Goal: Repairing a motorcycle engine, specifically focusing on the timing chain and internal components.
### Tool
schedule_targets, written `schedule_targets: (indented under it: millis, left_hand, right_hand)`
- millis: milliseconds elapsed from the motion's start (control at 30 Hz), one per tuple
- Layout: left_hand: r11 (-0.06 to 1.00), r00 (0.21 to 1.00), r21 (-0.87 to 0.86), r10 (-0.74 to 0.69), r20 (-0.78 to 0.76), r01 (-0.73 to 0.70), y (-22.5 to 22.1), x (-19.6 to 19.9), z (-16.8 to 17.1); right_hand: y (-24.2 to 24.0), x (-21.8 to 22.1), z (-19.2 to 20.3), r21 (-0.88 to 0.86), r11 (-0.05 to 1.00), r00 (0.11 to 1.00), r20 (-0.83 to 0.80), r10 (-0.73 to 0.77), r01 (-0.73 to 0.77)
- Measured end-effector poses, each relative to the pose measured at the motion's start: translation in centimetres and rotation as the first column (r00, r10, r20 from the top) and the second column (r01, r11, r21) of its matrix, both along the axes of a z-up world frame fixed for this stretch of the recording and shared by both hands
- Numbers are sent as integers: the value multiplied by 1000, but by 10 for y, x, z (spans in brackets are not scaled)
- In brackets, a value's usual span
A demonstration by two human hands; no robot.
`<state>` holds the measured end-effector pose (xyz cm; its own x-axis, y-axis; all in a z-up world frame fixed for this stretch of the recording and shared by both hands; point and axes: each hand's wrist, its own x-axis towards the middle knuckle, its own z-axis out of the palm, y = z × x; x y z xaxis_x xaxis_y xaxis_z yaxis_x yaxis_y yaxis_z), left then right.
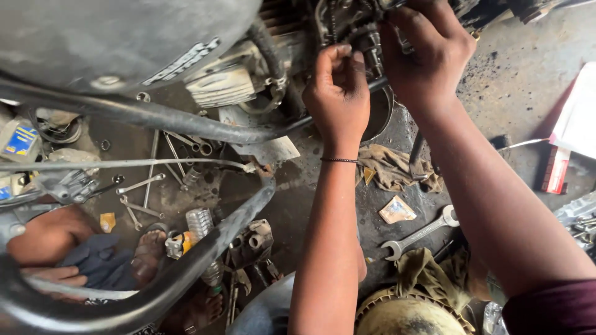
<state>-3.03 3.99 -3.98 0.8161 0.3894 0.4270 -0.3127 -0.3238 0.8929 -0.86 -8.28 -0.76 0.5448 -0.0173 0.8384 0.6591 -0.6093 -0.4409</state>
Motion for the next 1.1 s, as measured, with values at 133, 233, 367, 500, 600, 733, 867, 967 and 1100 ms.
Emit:
schedule_targets:
  millis: [133, 233, 367, 500, 600, 733, 867, 967, 1100]
  left_hand:
    - [977, 984, -165, -150, -92, 133, 9, -7, -3]
    - [885, 923, -391, -341, -178, 252, 11, -5, -2]
    - [642, 793, -712, -575, -203, 284, 14, -5, 19]
    - [623, 759, -733, -608, -234, 274, 13, -4, 34]
    - [605, 784, -756, -584, -210, 248, 2, -2, 34]
    - [692, 895, -641, -445, -17, 332, -16, 4, 24]
    - [795, 939, -522, -341, 35, 309, -29, 10, 31]
    - [836, 964, -491, -265, 28, 244, -33, 17, 28]
    - [865, 974, -451, -218, 53, 218, -33, 24, 28]
  right_hand:
    - [8, -14, -4, -11, 999, 999, 22, -41, 41]
    - [3, -26, -25, 153, 988, 994, -105, 10, 6]
    - [-7, -37, -24, 222, 963, 955, -217, 203, -154]
    - [-15, -40, -17, 190, 960, 954, -181, 238, -203]
    - [-19, -44, -11, 297, 916, 905, -247, 346, -269]
    - [-23, -40, -23, 464, 847, 850, -307, 427, -258]
    - [-21, -29, -8, 317, 944, 939, -288, 191, -94]
    - [-14, -17, -1, 188, 982, 970, -237, 60, -15]
    - [-10, -4, -7, 187, 982, 980, -188, 63, -28]
